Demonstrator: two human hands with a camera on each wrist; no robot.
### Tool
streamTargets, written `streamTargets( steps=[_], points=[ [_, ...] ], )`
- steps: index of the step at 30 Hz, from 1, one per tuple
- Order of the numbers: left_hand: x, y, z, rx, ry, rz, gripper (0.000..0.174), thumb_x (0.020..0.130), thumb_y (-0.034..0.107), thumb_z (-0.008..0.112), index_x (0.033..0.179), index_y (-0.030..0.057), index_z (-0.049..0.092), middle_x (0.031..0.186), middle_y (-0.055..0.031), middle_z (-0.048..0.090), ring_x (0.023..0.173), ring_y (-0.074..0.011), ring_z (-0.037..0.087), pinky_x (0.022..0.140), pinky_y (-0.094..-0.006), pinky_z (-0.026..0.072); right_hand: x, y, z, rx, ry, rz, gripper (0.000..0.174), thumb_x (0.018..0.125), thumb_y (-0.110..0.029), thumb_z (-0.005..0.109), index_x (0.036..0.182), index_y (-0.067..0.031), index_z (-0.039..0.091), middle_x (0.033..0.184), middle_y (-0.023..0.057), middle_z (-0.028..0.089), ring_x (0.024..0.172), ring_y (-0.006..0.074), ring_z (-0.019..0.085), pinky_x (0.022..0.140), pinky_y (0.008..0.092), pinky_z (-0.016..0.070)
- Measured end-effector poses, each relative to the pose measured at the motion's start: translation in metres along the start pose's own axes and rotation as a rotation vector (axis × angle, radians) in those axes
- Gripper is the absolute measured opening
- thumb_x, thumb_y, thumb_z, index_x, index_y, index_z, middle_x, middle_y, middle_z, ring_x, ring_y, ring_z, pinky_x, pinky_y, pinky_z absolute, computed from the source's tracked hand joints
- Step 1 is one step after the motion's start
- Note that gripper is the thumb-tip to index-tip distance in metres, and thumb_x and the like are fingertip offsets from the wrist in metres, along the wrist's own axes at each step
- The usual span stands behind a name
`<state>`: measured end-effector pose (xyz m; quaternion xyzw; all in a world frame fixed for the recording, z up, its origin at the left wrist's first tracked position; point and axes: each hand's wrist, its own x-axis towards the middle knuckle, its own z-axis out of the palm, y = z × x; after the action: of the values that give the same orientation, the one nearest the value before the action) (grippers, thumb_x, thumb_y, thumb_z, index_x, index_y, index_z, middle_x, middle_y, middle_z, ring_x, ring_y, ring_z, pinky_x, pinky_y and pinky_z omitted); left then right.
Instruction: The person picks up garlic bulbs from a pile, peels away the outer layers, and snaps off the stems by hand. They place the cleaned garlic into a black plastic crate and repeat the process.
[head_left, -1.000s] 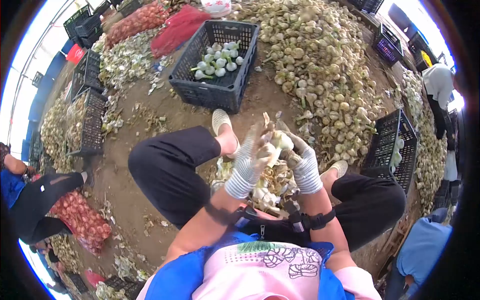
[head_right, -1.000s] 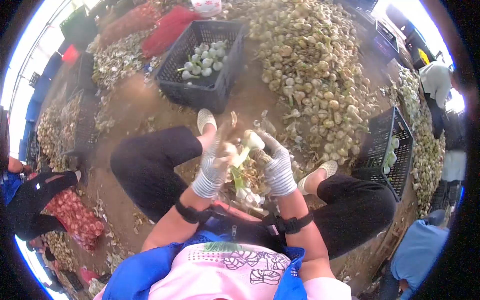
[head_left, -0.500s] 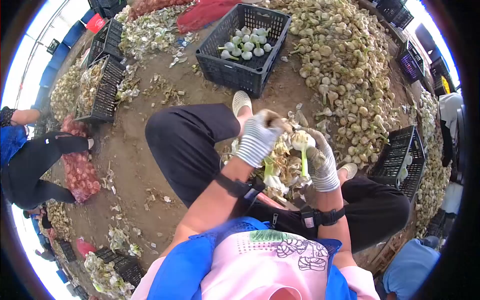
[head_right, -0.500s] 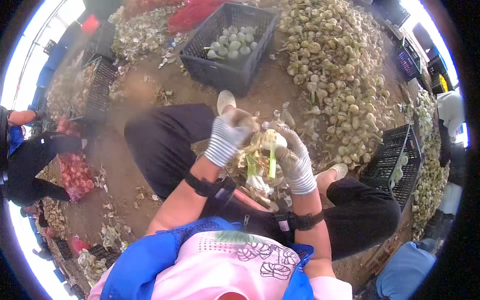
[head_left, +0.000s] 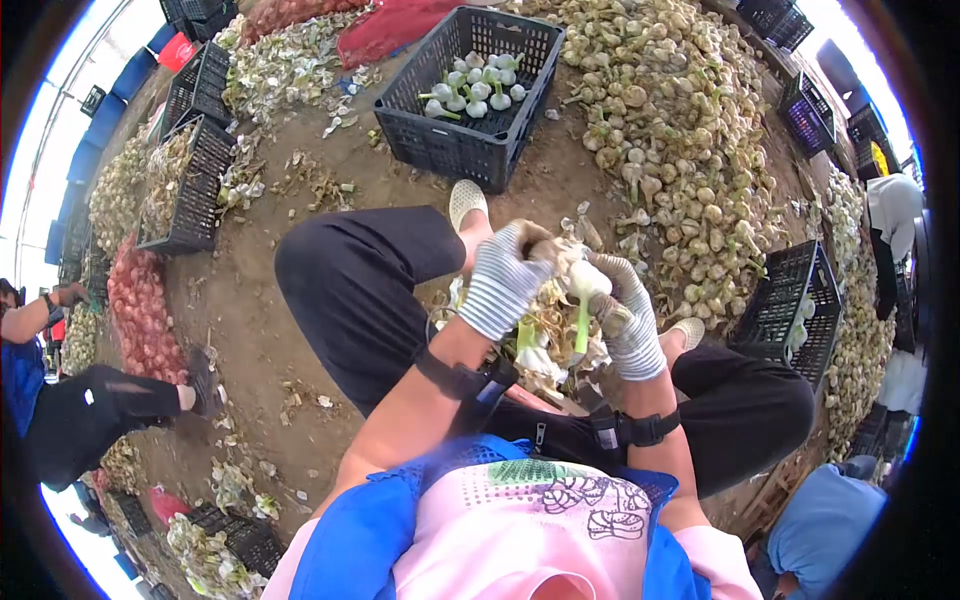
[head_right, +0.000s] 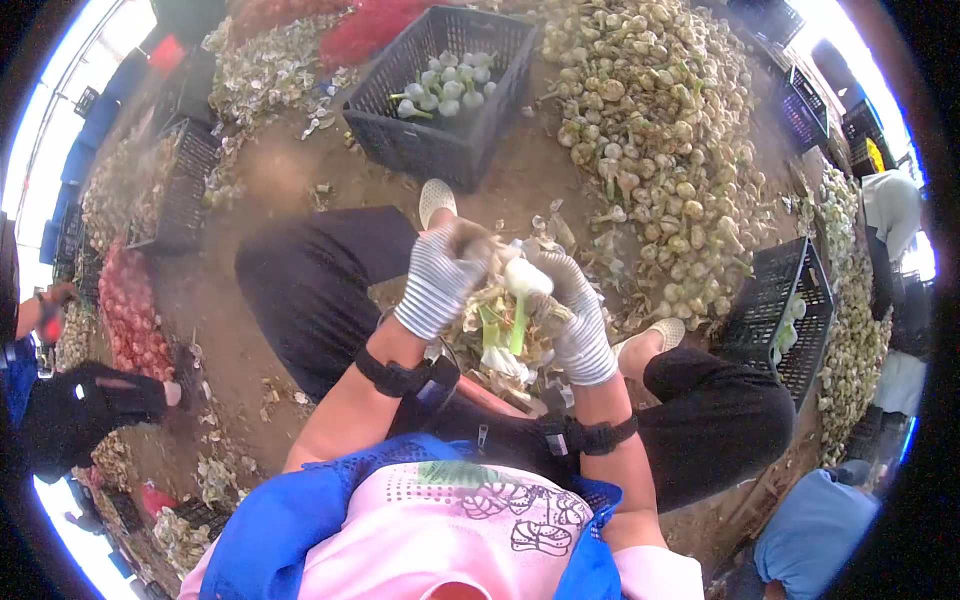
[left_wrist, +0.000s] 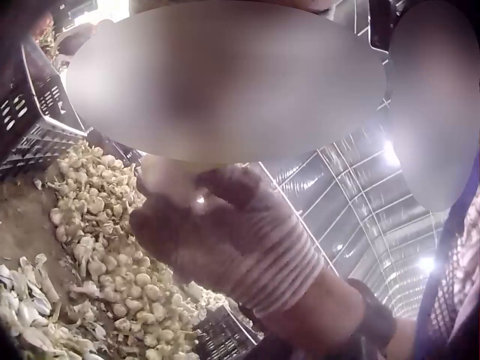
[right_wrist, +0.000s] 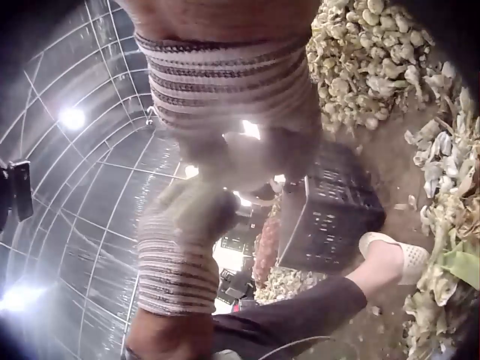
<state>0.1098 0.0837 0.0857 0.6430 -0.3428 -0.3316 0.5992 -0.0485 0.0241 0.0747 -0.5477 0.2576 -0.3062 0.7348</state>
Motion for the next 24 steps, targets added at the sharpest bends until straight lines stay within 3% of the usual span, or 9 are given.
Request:
streamTargets(
  steps=[6,8,10,12,16,20,21,23,24],
  points=[
    [0.002,-0.022,-0.020,-0.147,-0.045,-0.113,0.018,0.081,0.011,0.062,0.093,-0.0011,0.055,0.084,-0.0058,0.060,0.074,-0.0097,0.056,0.065,-0.0225,0.0469,-0.001,-0.006,0.000,0.225,-0.058,0.041,0.065,0.072,-0.031,0.072,0.123,0.0005,0.046,0.118,0.0132,0.053,0.108,0.0225,0.052,0.093,0.0335,0.0417],
    [-0.006,-0.003,-0.013,-0.093,-0.123,0.171,0.023,0.082,0.015,0.062,0.096,-0.0011,0.053,0.087,-0.0046,0.059,0.075,-0.0098,0.054,0.064,-0.0245,0.0463,0.003,-0.002,0.000,0.289,-0.014,0.060,0.067,0.072,-0.031,0.072,0.124,0.0007,0.044,0.118,0.0139,0.052,0.106,0.0226,0.053,0.091,0.0327,0.0428],
    [-0.013,0.003,-0.012,-0.246,-0.109,-0.026,0.019,0.077,0.008,0.064,0.094,0.0006,0.059,0.088,-0.0066,0.059,0.077,-0.0107,0.055,0.069,-0.0236,0.0457,0.004,-0.008,0.005,0.342,-0.041,0.078,0.066,0.074,-0.030,0.071,0.125,0.0012,0.043,0.117,0.0138,0.052,0.105,0.0226,0.053,0.091,0.0324,0.0432],
    [-0.012,-0.004,-0.015,0.277,0.017,0.432,0.019,0.075,0.004,0.065,0.092,0.0021,0.057,0.092,-0.0087,0.057,0.074,-0.0125,0.056,0.067,-0.0243,0.0474,0.004,-0.007,0.001,0.282,-0.015,0.128,0.061,0.076,-0.027,0.069,0.124,0.0019,0.043,0.116,0.0135,0.053,0.103,0.0226,0.054,0.090,0.0329,0.0437],
    [-0.008,-0.021,-0.013,0.047,0.161,0.180,0.021,0.076,0.007,0.064,0.093,0.0003,0.054,0.075,-0.0086,0.056,0.064,-0.0140,0.055,0.058,-0.0243,0.0459,0.005,0.004,-0.005,0.162,0.070,0.098,0.053,0.079,-0.020,0.065,0.122,0.0016,0.045,0.115,0.0132,0.054,0.103,0.0202,0.053,0.090,0.0301,0.0426],
    [-0.011,-0.002,-0.014,0.162,-0.004,0.191,0.049,0.072,0.029,0.072,0.108,0.0014,0.054,0.089,-0.0092,0.057,0.067,-0.0162,0.056,0.060,-0.0233,0.0460,0.005,-0.004,0.004,0.165,0.058,0.063,0.044,0.082,-0.013,0.058,0.121,0.0034,0.046,0.113,0.0125,0.055,0.102,0.0182,0.053,0.088,0.0281,0.0417],
    [-0.002,-0.023,-0.010,0.236,0.045,0.453,0.049,0.073,0.028,0.072,0.110,0.0019,0.053,0.095,-0.0088,0.057,0.068,-0.0158,0.056,0.061,-0.0250,0.0470,0.007,-0.010,0.004,0.022,0.005,0.006,0.047,0.081,-0.015,0.057,0.122,0.0041,0.044,0.114,0.0120,0.054,0.098,0.0165,0.053,0.085,0.0264,0.0430],
    [-0.002,0.010,-0.011,-0.089,-0.283,0.104,0.029,0.075,0.012,0.067,0.100,0.0013,0.059,0.089,-0.0088,0.061,0.080,-0.0176,0.058,0.071,-0.0298,0.0475,-0.003,-0.018,0.013,0.246,0.019,0.125,0.059,0.077,-0.022,0.062,0.125,0.0029,0.040,0.113,0.0112,0.054,0.095,0.0172,0.054,0.077,0.0279,0.0472],
    [-0.008,-0.020,0.000,-0.055,-0.141,0.273,0.022,0.073,0.004,0.063,0.095,0.0010,0.061,0.087,-0.0086,0.062,0.085,-0.0164,0.058,0.074,-0.0304,0.0468,-0.004,-0.030,0.028,0.262,0.054,0.200,0.059,0.078,-0.023,0.061,0.126,0.0018,0.039,0.113,0.0125,0.053,0.094,0.0193,0.055,0.076,0.0296,0.0487]
  ],
)
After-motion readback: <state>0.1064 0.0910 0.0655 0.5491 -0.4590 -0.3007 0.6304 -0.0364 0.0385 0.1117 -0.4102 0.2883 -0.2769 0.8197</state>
